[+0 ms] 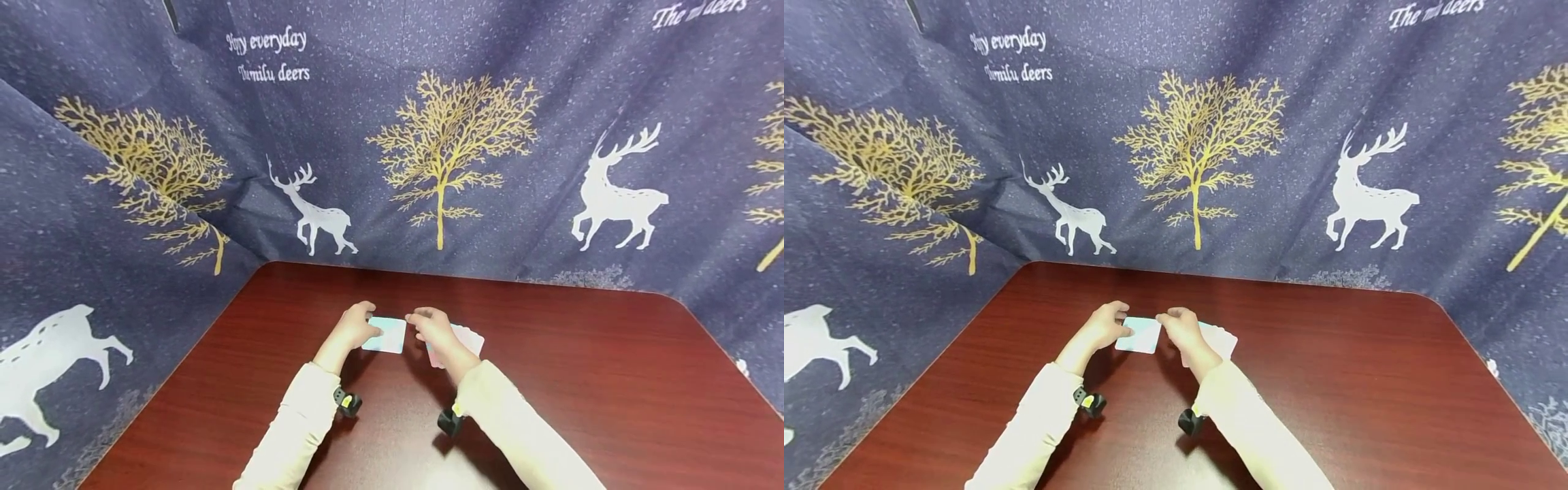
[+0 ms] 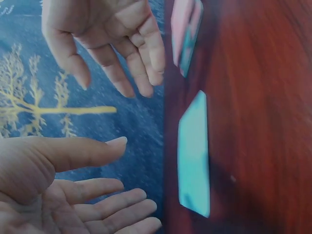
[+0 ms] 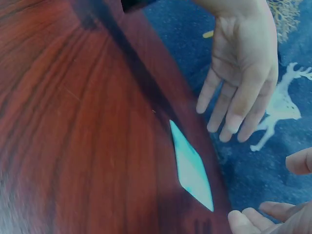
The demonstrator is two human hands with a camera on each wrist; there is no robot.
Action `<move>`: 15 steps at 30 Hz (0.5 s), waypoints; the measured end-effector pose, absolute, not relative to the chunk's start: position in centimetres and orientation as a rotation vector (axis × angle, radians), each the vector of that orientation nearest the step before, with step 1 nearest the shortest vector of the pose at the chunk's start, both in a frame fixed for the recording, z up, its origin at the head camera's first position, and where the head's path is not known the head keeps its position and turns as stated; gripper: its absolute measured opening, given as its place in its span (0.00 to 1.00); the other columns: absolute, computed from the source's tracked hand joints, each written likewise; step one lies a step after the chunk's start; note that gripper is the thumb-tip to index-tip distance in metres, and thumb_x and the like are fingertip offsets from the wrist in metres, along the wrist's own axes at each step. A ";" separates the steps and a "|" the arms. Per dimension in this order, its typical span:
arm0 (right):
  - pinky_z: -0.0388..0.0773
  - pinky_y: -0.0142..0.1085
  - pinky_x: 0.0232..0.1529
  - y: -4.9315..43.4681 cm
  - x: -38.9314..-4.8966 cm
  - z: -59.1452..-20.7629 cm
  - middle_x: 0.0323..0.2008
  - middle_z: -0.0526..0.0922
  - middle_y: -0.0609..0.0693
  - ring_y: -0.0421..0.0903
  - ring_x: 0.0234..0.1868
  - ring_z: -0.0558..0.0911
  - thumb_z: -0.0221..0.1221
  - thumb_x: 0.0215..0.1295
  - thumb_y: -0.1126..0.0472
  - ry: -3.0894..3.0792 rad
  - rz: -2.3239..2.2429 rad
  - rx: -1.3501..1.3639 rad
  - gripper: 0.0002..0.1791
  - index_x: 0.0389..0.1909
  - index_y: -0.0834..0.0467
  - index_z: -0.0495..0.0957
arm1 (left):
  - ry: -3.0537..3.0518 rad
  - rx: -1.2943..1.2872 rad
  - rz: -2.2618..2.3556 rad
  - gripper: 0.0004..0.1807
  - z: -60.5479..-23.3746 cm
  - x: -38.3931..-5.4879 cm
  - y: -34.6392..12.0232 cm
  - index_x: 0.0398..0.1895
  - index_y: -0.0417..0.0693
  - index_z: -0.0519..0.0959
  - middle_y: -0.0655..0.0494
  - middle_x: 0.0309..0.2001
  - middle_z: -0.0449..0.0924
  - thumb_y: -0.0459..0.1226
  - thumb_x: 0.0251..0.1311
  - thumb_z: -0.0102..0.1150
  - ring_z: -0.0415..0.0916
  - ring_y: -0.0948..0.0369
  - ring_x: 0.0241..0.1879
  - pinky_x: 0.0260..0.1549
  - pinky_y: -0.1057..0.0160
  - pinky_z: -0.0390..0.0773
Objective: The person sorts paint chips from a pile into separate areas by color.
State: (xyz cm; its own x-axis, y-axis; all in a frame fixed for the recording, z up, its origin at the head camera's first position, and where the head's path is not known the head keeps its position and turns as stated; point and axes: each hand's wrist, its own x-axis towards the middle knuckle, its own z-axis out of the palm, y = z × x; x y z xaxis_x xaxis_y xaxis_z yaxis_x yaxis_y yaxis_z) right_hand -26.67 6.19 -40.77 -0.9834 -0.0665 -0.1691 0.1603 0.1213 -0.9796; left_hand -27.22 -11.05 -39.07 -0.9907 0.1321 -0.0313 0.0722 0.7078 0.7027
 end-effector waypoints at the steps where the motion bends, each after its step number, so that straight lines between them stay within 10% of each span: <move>1: 0.67 0.54 0.62 6.6 -26.7 -40.5 0.61 0.69 0.67 0.65 0.61 0.70 0.53 0.64 0.61 2.231 -1.972 0.102 0.28 0.62 0.72 0.64 | 2.829 0.178 1.183 0.30 -38.8 -27.2 -10.8 0.58 0.31 0.70 0.35 0.53 0.77 0.29 0.49 0.65 0.74 0.44 0.55 0.50 0.51 0.76; 15: 0.71 0.50 0.60 11.2 -26.0 -38.3 0.57 0.74 0.68 0.63 0.57 0.73 0.49 0.64 0.64 2.320 -1.996 0.161 0.20 0.54 0.71 0.72 | 2.750 0.195 1.328 0.24 -38.0 -26.7 -7.5 0.54 0.36 0.74 0.40 0.46 0.81 0.33 0.53 0.65 0.78 0.48 0.46 0.42 0.56 0.77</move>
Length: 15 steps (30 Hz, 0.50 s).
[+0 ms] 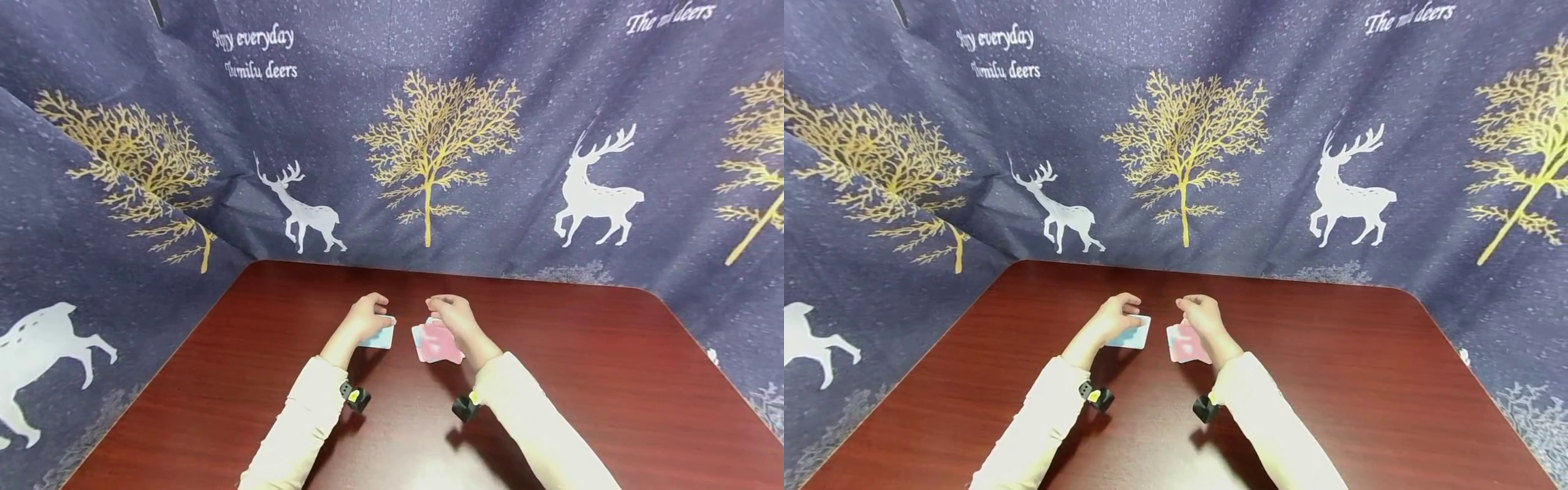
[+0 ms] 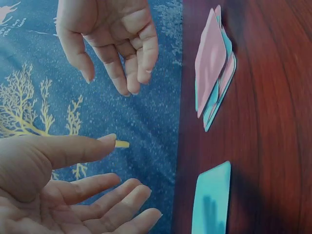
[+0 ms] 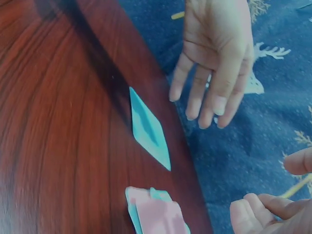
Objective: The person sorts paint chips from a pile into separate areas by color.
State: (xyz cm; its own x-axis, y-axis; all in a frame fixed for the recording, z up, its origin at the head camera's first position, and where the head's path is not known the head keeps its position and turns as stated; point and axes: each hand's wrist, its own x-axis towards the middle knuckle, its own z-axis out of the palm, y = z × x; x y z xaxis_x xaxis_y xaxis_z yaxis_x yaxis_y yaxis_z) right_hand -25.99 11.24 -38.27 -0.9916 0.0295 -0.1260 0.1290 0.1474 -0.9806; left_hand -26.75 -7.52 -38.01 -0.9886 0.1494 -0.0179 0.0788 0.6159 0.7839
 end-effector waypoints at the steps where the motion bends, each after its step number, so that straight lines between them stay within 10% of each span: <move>1: 0.71 0.51 0.59 11.6 -26.0 -38.2 0.57 0.74 0.68 0.63 0.57 0.74 0.49 0.64 0.64 2.328 -1.997 0.165 0.20 0.54 0.71 0.72 | 2.741 0.206 1.339 0.24 -38.0 -26.8 -7.3 0.54 0.36 0.74 0.40 0.46 0.80 0.33 0.53 0.65 0.78 0.48 0.47 0.43 0.55 0.77; 9: 0.76 0.49 0.54 14.0 -25.6 -37.8 0.49 0.78 0.66 0.46 0.38 0.79 0.49 0.67 0.63 2.328 -2.035 0.249 0.21 0.55 0.73 0.71 | 2.677 0.239 1.443 0.20 -38.2 -26.8 -5.8 0.51 0.37 0.75 0.42 0.45 0.81 0.34 0.55 0.64 0.77 0.48 0.48 0.53 0.49 0.72; 15: 0.79 0.46 0.51 15.6 -25.3 -37.9 0.48 0.79 0.67 0.39 0.32 0.79 0.48 0.68 0.64 2.303 -2.087 0.229 0.21 0.56 0.76 0.70 | 2.601 0.239 1.549 0.20 -38.7 -26.3 -4.8 0.52 0.33 0.74 0.38 0.45 0.80 0.30 0.55 0.63 0.80 0.50 0.38 0.37 0.56 0.79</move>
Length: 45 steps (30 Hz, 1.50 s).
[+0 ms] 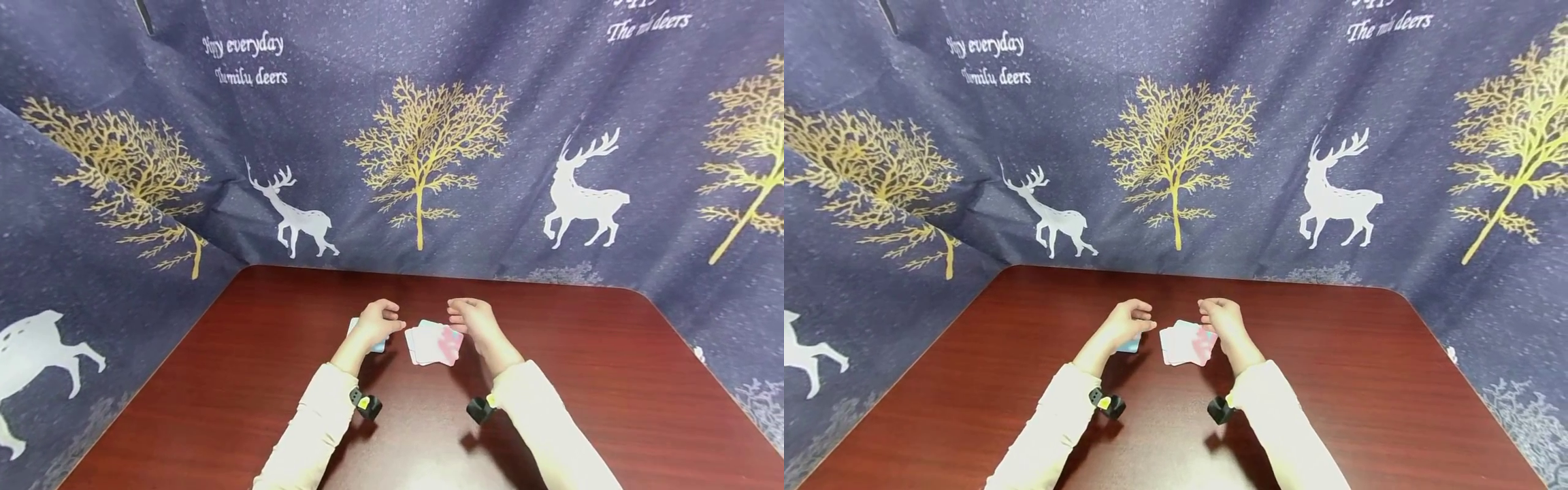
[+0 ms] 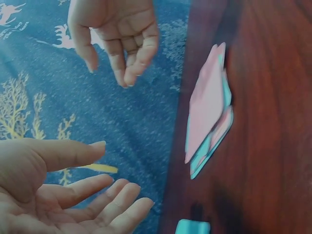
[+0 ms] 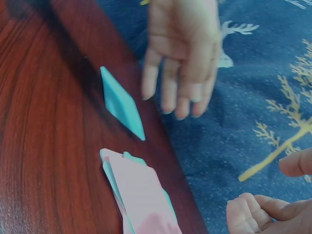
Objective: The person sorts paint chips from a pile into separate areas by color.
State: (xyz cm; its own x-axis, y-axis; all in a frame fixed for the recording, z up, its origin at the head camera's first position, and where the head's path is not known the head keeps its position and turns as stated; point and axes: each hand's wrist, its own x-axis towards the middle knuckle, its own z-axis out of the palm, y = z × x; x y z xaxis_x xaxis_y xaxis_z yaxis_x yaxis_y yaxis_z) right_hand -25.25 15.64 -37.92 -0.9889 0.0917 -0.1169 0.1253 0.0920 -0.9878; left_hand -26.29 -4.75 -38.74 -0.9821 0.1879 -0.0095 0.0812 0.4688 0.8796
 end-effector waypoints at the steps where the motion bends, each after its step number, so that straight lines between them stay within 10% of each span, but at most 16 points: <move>1: 0.79 0.45 0.50 15.8 -25.2 -37.9 0.49 0.79 0.67 0.39 0.32 0.79 0.47 0.68 0.65 2.299 -2.095 0.228 0.21 0.56 0.76 0.70 | 2.571 0.238 1.580 0.20 -38.9 -26.3 -4.6 0.52 0.31 0.73 0.37 0.45 0.79 0.29 0.55 0.62 0.80 0.50 0.37 0.32 0.58 0.80; 22: 0.81 0.31 0.36 17.0 -23.9 -38.5 0.38 0.81 0.57 0.40 0.30 0.78 0.48 0.67 0.64 2.291 -2.029 0.199 0.23 0.57 0.77 0.68 | 2.359 0.187 1.780 0.21 -40.6 -26.0 -2.1 0.56 0.29 0.70 0.31 0.51 0.75 0.27 0.58 0.58 0.78 0.44 0.47 0.42 0.48 0.81; 45: 0.82 0.38 0.41 17.1 -25.0 -40.4 0.43 0.77 0.66 0.46 0.34 0.79 0.53 0.67 0.57 2.335 -1.769 0.203 0.27 0.56 0.76 0.68 | 2.523 0.138 1.616 0.17 -42.4 -25.8 -1.2 0.49 0.27 0.72 0.40 0.41 0.76 0.25 0.55 0.54 0.73 0.58 0.30 0.21 0.68 0.76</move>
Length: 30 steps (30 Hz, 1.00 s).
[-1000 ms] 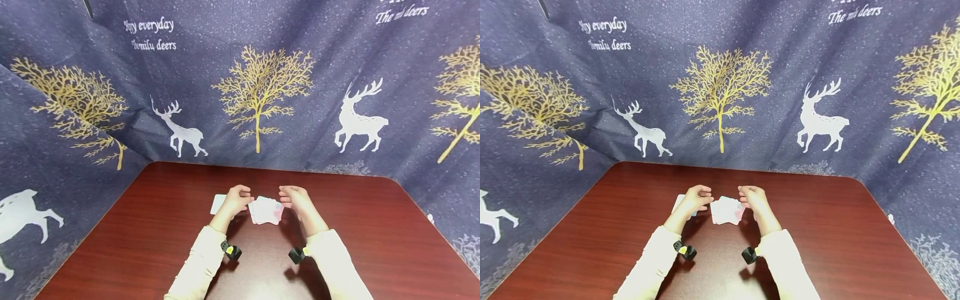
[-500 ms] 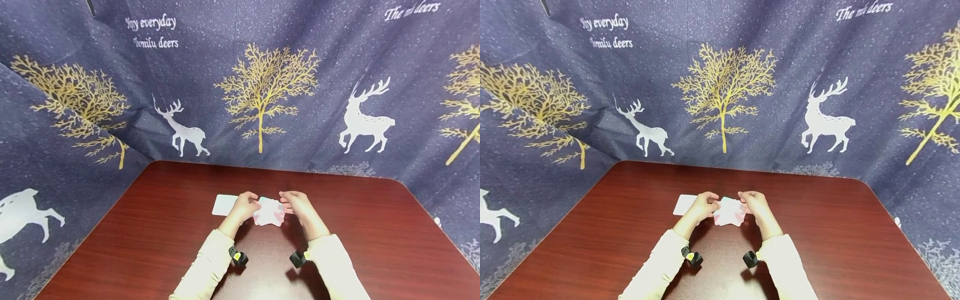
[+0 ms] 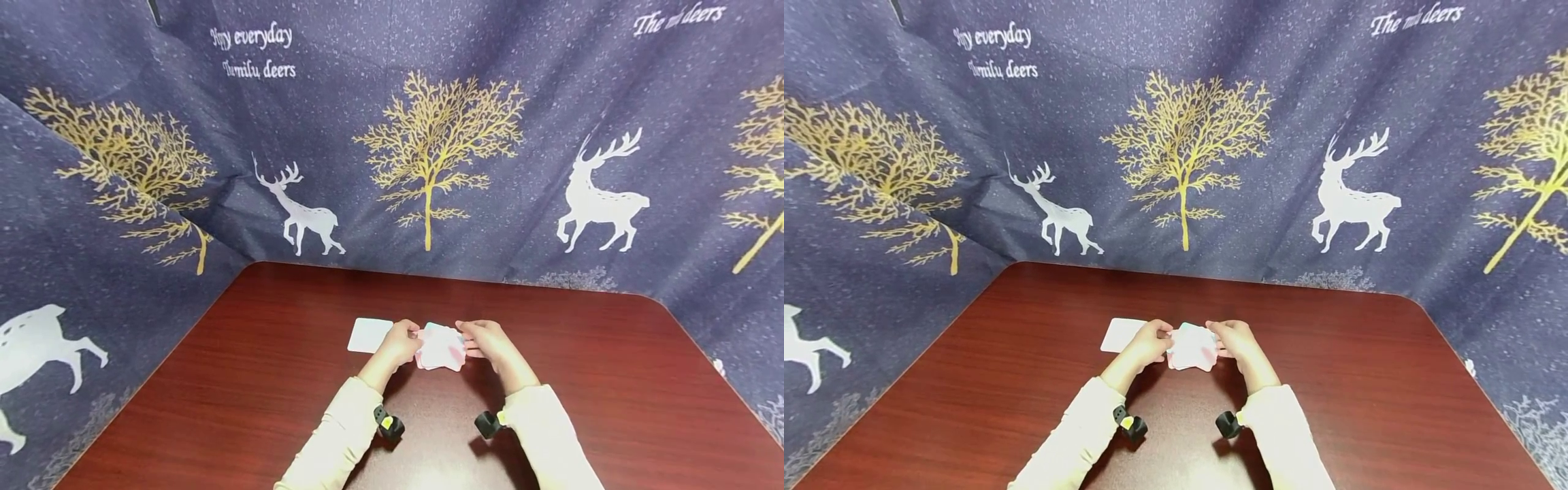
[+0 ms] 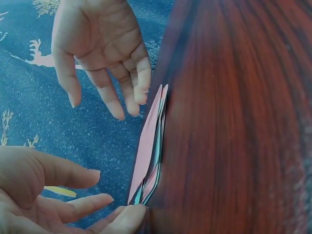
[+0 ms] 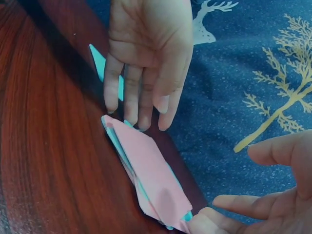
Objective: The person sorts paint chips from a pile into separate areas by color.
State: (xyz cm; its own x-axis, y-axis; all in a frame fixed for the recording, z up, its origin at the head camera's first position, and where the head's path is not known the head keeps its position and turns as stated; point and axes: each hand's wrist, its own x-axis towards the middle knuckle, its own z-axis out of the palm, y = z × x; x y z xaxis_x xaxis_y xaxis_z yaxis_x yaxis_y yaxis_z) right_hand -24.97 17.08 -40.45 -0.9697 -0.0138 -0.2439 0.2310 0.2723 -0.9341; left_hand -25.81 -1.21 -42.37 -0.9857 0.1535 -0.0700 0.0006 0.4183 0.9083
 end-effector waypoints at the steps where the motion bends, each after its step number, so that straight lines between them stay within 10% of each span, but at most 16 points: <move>1: 0.82 0.39 0.41 17.1 -25.0 -40.6 0.43 0.77 0.66 0.47 0.36 0.79 0.53 0.67 0.57 2.337 -1.766 0.205 0.27 0.55 0.76 0.68 | 2.511 0.133 1.620 0.17 -42.5 -25.8 -1.2 0.49 0.27 0.72 0.40 0.41 0.76 0.24 0.56 0.53 0.73 0.57 0.30 0.21 0.68 0.76; 20: 0.82 0.39 0.41 16.9 -25.4 -41.5 0.46 0.78 0.66 0.47 0.37 0.80 0.51 0.67 0.57 2.235 -1.830 0.238 0.28 0.59 0.74 0.65 | 2.464 0.098 1.650 0.18 -42.5 -25.9 -1.2 0.52 0.27 0.70 0.35 0.46 0.75 0.25 0.57 0.50 0.76 0.53 0.39 0.30 0.57 0.83; 30: 0.79 0.34 0.37 17.2 -25.4 -41.7 0.32 0.81 0.51 0.42 0.31 0.80 0.47 0.65 0.58 2.075 -1.967 0.238 0.29 0.64 0.72 0.63 | 2.392 0.070 1.716 0.25 -42.3 -26.1 -1.6 0.61 0.27 0.63 0.30 0.52 0.74 0.26 0.60 0.50 0.77 0.45 0.49 0.39 0.53 0.82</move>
